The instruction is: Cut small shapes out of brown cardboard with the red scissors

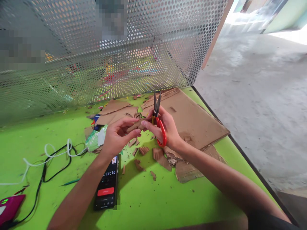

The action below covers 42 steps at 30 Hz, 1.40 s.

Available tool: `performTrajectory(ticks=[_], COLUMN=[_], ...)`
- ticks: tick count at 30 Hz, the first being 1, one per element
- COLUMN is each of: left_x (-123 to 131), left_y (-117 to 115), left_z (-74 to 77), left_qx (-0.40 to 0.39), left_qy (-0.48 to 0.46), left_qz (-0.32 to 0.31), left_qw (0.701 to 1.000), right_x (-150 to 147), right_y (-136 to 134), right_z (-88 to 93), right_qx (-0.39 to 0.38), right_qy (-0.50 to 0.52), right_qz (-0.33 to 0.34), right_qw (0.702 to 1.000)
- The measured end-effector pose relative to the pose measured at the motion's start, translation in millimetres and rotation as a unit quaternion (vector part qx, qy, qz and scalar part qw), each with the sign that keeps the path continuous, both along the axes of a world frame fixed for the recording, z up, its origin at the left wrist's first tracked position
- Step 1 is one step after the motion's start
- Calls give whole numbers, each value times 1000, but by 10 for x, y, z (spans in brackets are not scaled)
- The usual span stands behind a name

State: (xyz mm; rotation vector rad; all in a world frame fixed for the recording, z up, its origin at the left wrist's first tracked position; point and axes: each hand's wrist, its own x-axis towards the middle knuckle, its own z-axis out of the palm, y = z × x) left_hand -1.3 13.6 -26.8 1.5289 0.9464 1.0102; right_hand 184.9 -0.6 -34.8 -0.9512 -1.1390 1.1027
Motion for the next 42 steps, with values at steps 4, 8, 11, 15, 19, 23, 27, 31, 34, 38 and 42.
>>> performTrajectory(ticks=[4, 8, 11, 15, 19, 23, 27, 31, 34, 38, 42], left_x=[11, 21, 28, 15, 1, 35, 47, -53, -134, -136, -69], left_y=[-21, -28, -29, -20, -12, -60, -78, 59, 152, 139, 101], left_z=[1, 19, 31, 20, 7, 56, 98, -14, -166, -264, -144], left_qx=[69, 74, 24, -43, -59, -84, -89, -20, 85, 133, 119], left_qy=[27, 16, -16, -29, -25, -32, -28, 81, 295, 419, 358], left_qz=[17, 37, 45, 44, 36, 10, -14, 36, -18, -94, -53], left_qw=[997, 996, 999, 998, 997, 996, 996, 996, 951, 893, 925], right_x=[10, 10, 9, 8, 4, 10, 75, 170, 193, 164, 146], right_y=[5, -29, -56, -49, -24, -13, 30, 111, 145, 144, 142], right_z=[2, 32, 45, 46, 65, 72, 52, 33, 16, -8, -8], right_qx=[12, 20, 20, 20, 20, 29, 40, 44, 31, 23, 21], right_qy=[1, 16, 7, 4, 14, 8, 6, -15, -10, -7, -23], right_qz=[-6, 0, -3, -21, -34, -52, -73, -84, -63, -37, -25], right_qw=[1000, 1000, 1000, 1000, 999, 998, 996, 995, 997, 999, 999])
